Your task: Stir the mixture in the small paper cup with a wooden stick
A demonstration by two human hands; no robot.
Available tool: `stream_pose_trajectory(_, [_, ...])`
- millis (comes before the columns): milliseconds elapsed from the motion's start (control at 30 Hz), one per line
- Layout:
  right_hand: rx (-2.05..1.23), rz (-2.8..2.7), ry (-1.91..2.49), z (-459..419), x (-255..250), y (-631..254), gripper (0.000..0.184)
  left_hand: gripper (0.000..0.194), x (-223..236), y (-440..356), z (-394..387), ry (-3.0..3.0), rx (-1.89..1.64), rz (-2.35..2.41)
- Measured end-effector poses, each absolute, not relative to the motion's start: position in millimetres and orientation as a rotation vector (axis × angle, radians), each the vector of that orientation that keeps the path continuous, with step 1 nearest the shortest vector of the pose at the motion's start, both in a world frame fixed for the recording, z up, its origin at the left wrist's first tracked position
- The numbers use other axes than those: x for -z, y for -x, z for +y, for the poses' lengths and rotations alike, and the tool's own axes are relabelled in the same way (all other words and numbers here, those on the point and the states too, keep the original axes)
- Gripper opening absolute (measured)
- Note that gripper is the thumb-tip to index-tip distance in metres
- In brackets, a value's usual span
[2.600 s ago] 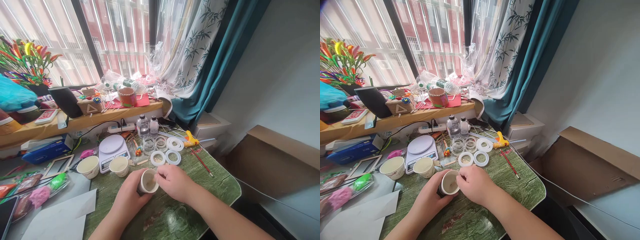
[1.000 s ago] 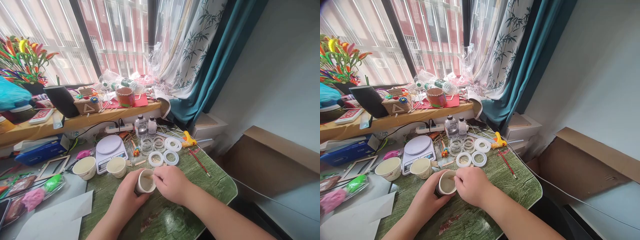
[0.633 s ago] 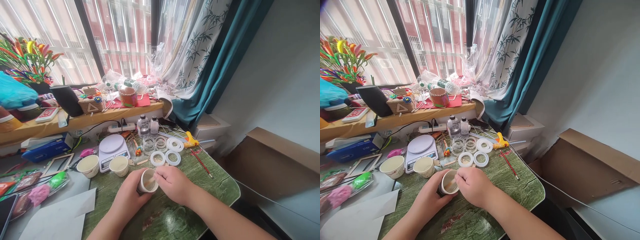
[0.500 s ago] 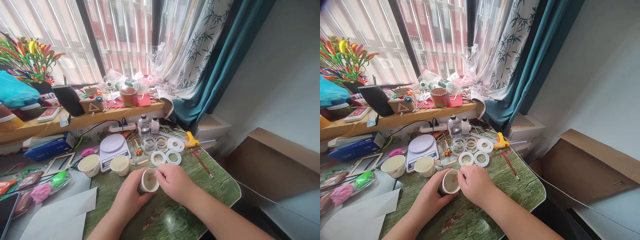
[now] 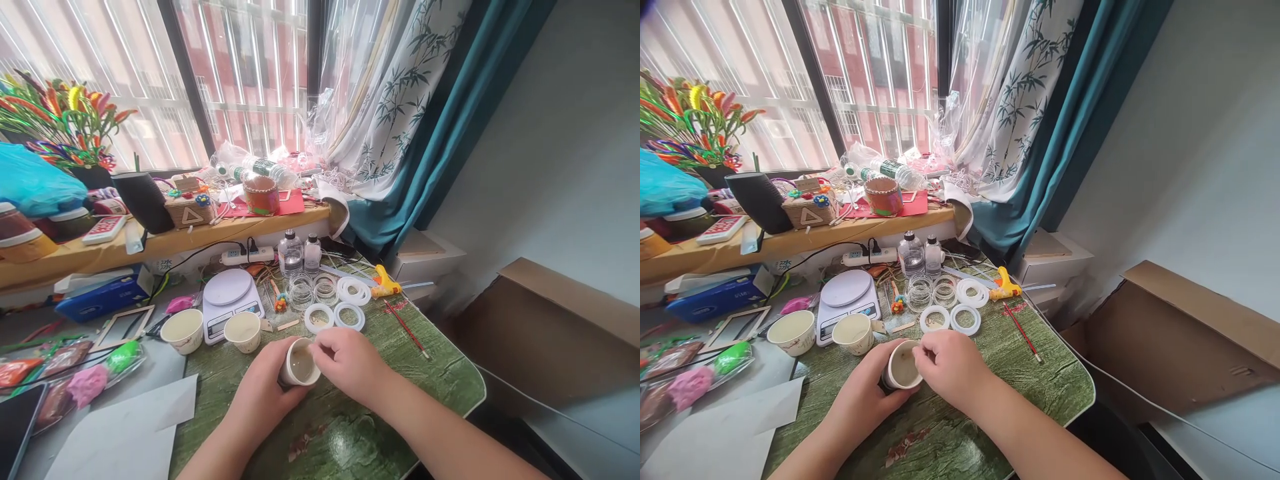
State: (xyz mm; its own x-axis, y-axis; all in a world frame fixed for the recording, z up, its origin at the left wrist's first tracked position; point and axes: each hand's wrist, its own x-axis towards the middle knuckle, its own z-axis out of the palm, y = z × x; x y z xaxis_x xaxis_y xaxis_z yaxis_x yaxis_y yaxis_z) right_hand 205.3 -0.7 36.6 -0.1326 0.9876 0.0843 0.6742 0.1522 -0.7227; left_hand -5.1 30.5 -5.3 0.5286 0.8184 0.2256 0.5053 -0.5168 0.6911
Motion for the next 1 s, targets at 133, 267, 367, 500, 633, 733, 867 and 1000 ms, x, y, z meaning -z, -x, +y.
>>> stream_pose_trajectory(133, [-0.714, -1.860, 1.628, -0.9, -37.8, -204.6, 0.035, 0.061, 4.5, 5.1, 30.4, -2.206, -0.728, 1.079])
stream_pose_trajectory(267, [-0.728, -1.897, 1.514, -2.0, -37.8, -201.9, 0.035, 0.063, 4.1, 5.3, 29.9, -2.205, -0.726, 1.096])
stream_pose_trajectory(367, [-0.663, -1.899, 1.583, -2.6, -35.8, -200.3, 0.034, 0.061, 4.9, 5.7, 29.8, -2.209, -0.731, 1.095])
stream_pose_trajectory(500, [-0.589, -1.982, 1.497, -2.3, -34.5, -200.2, 0.035, 0.062, 5.8, 5.8, 30.1, -2.209, -0.740, 1.091])
stream_pose_trajectory(633, [-0.607, -1.958, 1.563, -0.7, -37.0, -201.7, 0.036, 0.061, 5.3, 5.4, 29.5, -2.204, -0.734, 1.092])
stream_pose_trajectory(733, [-0.739, -1.974, 1.522, 0.5, -39.0, -202.9, 0.037, 0.061, 4.7, 5.2, 29.3, -2.205, -0.736, 1.096])
stream_pose_trajectory(867, [-0.707, -1.950, 1.587, 0.0, -38.7, -202.1, 0.037, 0.062, 4.7, 4.7, 30.1, -2.205, -0.743, 1.087])
stream_pose_trajectory(1000, [-0.618, -1.962, 1.467, -4.0, -34.6, -196.1, 0.034, 0.061, 5.5, 4.8, 30.0, -2.204, -0.749, 1.080])
